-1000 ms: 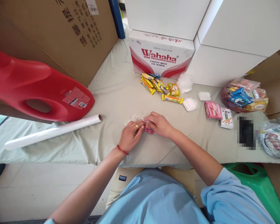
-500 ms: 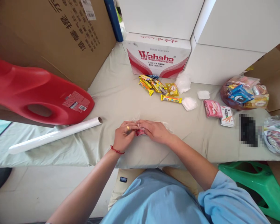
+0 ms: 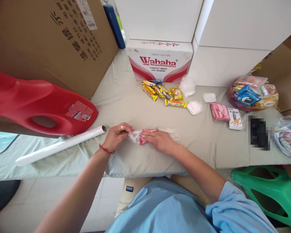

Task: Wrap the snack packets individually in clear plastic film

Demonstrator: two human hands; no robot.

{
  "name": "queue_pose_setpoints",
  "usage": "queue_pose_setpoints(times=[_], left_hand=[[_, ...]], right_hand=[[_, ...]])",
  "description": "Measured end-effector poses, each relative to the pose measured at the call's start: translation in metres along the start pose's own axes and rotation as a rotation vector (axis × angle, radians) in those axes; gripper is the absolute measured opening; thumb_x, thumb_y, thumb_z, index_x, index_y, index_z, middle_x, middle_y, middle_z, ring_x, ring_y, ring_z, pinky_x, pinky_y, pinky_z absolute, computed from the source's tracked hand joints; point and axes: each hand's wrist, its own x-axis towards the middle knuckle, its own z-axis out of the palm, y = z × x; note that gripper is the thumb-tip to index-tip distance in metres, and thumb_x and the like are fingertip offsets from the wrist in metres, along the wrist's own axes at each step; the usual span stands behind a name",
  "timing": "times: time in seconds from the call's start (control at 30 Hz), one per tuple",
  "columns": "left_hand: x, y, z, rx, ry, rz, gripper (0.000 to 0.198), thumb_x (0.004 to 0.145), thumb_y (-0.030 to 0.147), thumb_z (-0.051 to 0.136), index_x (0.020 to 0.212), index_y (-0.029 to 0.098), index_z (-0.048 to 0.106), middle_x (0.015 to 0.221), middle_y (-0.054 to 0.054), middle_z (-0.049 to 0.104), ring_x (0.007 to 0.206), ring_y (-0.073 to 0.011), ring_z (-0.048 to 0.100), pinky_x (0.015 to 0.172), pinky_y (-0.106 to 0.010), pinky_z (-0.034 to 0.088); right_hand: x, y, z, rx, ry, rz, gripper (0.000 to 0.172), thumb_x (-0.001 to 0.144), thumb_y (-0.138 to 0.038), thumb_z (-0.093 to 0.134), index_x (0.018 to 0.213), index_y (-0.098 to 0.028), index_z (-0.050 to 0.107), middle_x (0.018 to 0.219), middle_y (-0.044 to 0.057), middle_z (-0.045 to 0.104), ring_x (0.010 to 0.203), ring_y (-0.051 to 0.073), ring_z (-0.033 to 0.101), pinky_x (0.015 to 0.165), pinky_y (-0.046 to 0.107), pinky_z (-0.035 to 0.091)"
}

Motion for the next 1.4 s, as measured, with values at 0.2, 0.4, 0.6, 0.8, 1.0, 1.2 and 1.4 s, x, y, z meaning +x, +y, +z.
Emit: queue_pose_setpoints(times=[0.2,0.4,0.6,0.8,1.0,1.2,1.4], left_hand=[[-0.026,-0.010,-0.011,0.048,0.344,-0.139,0.014,0.082,0.032,0.054,0.080,0.021,0.063,0.101,-0.007,0.073,0.100,-0.0229,0.066,0.094,-0.040,0.054],[-0.015,-0.005,0.031,0.513,0.266,-0.120,0.031,0.077,0.047,0.078,0.095,0.023,0.072,0.144,-0.014,0.061,0.145,-0.0377,0.041,0.123,-0.061,0.033],[-0.027,0.007,0.031,0.499,0.204,-0.107,0.014,0.084,0.036,0.068,0.085,0.022,0.069,0.110,-0.009,0.073,0.105,-0.0267,0.066,0.099,-0.044,0.053],[-0.035,0.047,0.046,0.218,0.280,-0.255,0.015,0.085,0.037,0.068,0.083,0.022,0.063,0.070,0.003,0.064,0.065,-0.0154,0.061,0.066,-0.028,0.050],[-0.022,0.059,0.090,0.111,0.189,-0.055,0.031,0.091,0.019,0.050,0.111,0.021,0.074,0.116,-0.008,0.071,0.113,-0.0210,0.068,0.103,-0.038,0.056],[-0.030,0.044,0.113,0.508,0.071,0.146,0.047,0.085,0.009,0.049,0.127,0.015,0.069,0.124,-0.014,0.065,0.119,-0.0269,0.062,0.106,-0.046,0.054],[-0.044,0.031,0.136,0.904,0.052,0.179,0.065,0.090,0.011,0.050,0.155,0.011,0.047,0.147,-0.019,0.058,0.132,-0.0318,0.057,0.113,-0.050,0.049]], right_hand=[[0.000,-0.002,0.001,0.006,0.004,0.031,0.048,0.102,-0.010,0.051,0.140,-0.034,0.069,0.154,0.000,0.061,0.142,0.017,0.058,0.110,0.035,0.054],[0.000,-0.009,-0.004,-0.015,-0.012,0.009,0.046,0.102,-0.009,0.050,0.133,-0.034,0.072,0.157,0.001,0.059,0.143,0.022,0.058,0.109,0.040,0.054],[-0.012,-0.011,-0.003,0.047,0.095,-0.042,0.032,0.103,-0.024,0.058,0.131,-0.022,0.072,0.154,0.016,0.056,0.141,0.027,0.056,0.115,0.046,0.049],[-0.008,-0.012,0.003,0.018,0.096,-0.037,0.033,0.106,-0.028,0.055,0.134,-0.020,0.070,0.148,0.016,0.060,0.137,0.027,0.057,0.116,0.050,0.048],[-0.018,-0.019,-0.001,0.083,0.058,0.027,0.037,0.100,-0.021,0.059,0.136,-0.017,0.068,0.142,0.018,0.064,0.140,0.029,0.055,0.122,0.054,0.041],[-0.046,-0.017,-0.021,0.473,0.191,0.232,0.032,0.107,-0.036,0.049,0.123,-0.023,0.074,0.124,0.009,0.076,0.116,0.022,0.071,0.106,0.043,0.057],[-0.054,0.000,-0.020,-0.049,0.493,0.634,0.033,0.093,-0.041,0.069,0.116,-0.019,0.074,0.127,0.018,0.067,0.114,0.035,0.060,0.105,0.060,0.051]])
